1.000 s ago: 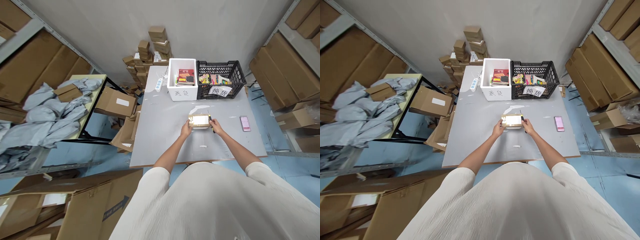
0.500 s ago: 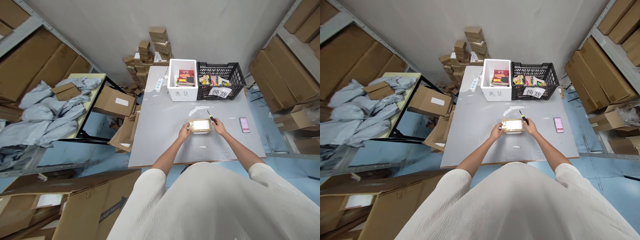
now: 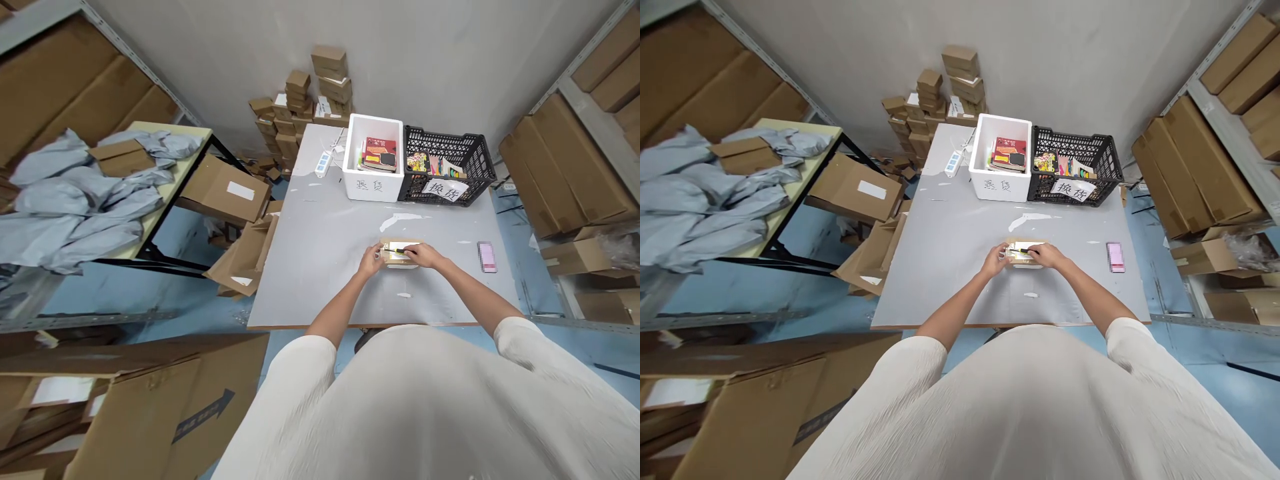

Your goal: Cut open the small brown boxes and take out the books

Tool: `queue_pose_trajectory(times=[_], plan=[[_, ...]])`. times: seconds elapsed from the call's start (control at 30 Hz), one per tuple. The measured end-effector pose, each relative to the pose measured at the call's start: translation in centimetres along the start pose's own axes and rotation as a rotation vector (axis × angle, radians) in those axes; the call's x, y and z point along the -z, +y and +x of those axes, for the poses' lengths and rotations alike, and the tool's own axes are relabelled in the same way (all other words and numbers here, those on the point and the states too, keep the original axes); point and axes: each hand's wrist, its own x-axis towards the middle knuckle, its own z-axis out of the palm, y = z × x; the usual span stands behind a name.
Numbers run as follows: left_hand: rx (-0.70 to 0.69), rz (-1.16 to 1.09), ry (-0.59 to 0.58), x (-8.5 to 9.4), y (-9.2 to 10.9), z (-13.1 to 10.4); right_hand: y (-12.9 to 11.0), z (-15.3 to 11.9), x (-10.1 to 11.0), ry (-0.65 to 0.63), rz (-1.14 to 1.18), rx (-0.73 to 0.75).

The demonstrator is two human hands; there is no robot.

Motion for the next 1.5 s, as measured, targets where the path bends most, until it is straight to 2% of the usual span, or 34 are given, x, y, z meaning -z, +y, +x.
queue_pose_trajectory(times=[0.2, 0.47, 0.73, 1.03, 1.17, 1.23, 1.3, 1.37, 1.43, 1.5], plan=[[-0.011, -0.02, 0.008, -0.3, -0.3, 0.3, -1.1, 1.1, 0.6, -0.05, -0.056, 0.012], [-0.04, 0.016, 0.028, -0.7, -1.0, 0.9, -2.4, 1.6, 1.8, -0.167, -0.35, 0.011], [-0.056, 0.082, 0.021, -0.6, -0.9, 0.9, -3.0, 2.0, 2.6, -0.225, -0.405, 0.01], [-0.039, 0.228, -0.019, 0.1, 0.1, 0.5, -4.2, 2.8, 3.3, -0.279, -0.453, -0.014], [-0.028, 0.363, -0.016, 0.5, 1.1, -0.2, -4.6, 2.8, 3.5, -0.289, -0.501, -0.045], [-0.073, 0.451, -0.015, 0.8, 1.8, -0.5, -4.7, 2.7, 3.7, -0.304, -0.498, -0.059], [-0.187, 0.531, -0.056, 1.1, 2.5, -0.8, -4.7, 2.4, 3.9, -0.315, -0.489, -0.066], [-0.298, 0.586, -0.145, 1.5, 3.1, -0.9, -4.8, 2.1, 4.0, -0.321, -0.485, -0.074], [-0.314, 0.621, -0.223, 1.7, 3.7, -0.8, -4.9, 1.9, 3.9, -0.32, -0.484, -0.086], [-0.27, 0.65, -0.256, 2.0, 4.1, -0.6, -5.1, 1.7, 3.7, -0.315, -0.482, -0.102]])
